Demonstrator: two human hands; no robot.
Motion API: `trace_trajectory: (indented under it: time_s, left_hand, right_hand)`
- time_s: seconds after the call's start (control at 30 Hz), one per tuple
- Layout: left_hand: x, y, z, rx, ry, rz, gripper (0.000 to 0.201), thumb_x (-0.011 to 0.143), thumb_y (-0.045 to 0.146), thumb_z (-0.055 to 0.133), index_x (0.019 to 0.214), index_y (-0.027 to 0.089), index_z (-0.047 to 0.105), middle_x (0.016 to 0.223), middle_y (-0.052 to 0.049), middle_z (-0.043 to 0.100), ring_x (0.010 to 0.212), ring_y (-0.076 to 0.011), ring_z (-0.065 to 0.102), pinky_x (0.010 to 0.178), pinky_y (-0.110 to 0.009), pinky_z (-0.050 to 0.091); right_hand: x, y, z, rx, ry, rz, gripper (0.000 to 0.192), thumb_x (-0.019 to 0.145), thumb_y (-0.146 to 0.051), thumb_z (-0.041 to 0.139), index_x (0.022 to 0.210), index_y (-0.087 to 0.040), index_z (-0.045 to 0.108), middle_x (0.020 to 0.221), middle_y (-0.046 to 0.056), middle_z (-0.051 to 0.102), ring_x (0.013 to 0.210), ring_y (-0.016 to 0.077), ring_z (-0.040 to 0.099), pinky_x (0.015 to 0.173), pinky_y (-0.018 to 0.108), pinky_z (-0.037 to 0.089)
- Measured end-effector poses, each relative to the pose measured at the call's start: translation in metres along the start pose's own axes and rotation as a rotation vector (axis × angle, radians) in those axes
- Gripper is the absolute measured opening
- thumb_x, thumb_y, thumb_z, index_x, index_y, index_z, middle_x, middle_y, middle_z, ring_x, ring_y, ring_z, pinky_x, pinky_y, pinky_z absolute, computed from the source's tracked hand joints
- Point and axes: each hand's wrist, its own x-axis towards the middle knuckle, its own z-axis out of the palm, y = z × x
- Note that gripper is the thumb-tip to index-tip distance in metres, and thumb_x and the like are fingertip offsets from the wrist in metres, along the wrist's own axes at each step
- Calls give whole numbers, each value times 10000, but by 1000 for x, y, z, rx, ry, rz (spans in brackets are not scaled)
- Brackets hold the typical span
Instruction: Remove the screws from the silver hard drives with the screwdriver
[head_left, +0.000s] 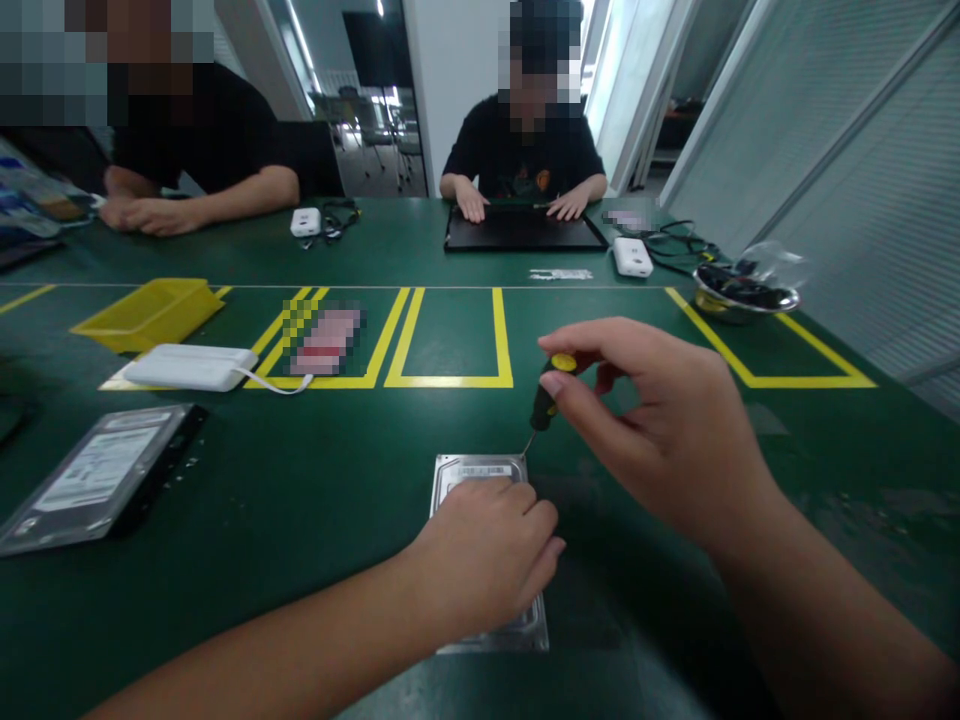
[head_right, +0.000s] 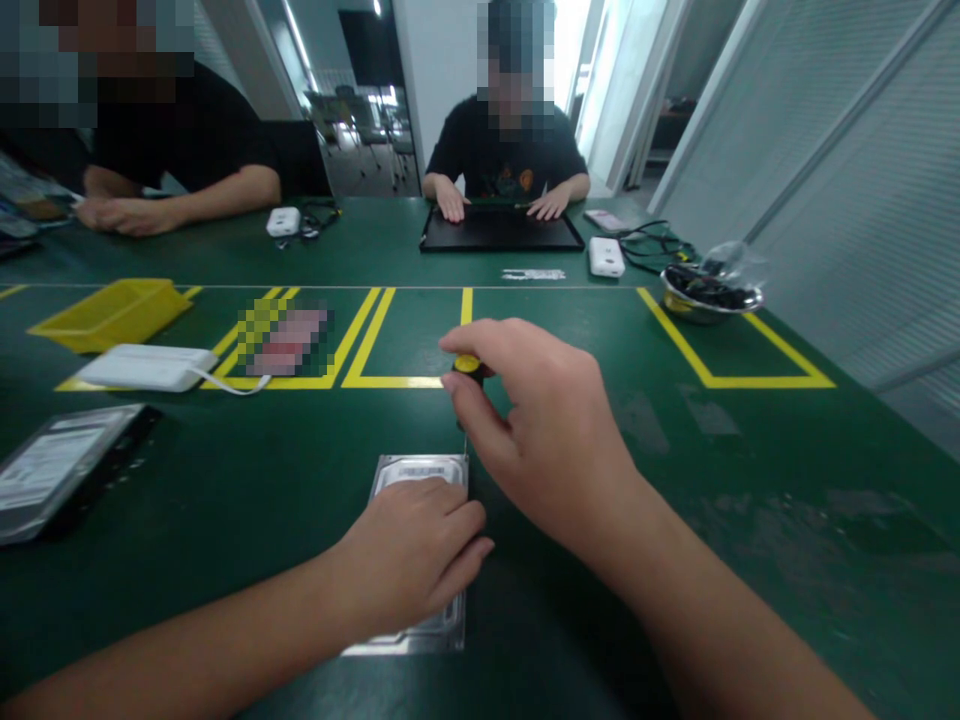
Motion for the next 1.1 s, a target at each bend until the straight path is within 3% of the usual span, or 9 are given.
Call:
trace_trajectory:
  time_s: [0.33,0.67,1.1]
  left_hand:
    - [-1,-1,1,0,5,5,200,955,326,470,850,200,584,818,-32,648,767,-245,641,683,-405,533]
    - [-1,0,1,-1,-2,3,207,958,329,461,854,201,585,826,-35,647,773,-244,636,685,-400,527]
    - [-2,0,1,9,2,-4,200,950,326,476,848,193,585,814,-38,644,775,-236,634,700,-379,519]
  right_hand:
    - [1,5,-5,138,-78,-9,227,855,-88,572,1011,-144,726,1071,51,742,1001,157,676,909,288,530]
    - [1,5,-16,161,-174,25,282,856,-88,559,1045,-225,717,1089,-6,749,1008,178,699,873,296,566]
    - [1,2,-18,217,-248,-35,294,847,-51,535,1045,-201,692,1124,-3,739,1008,153,693,877,272,555]
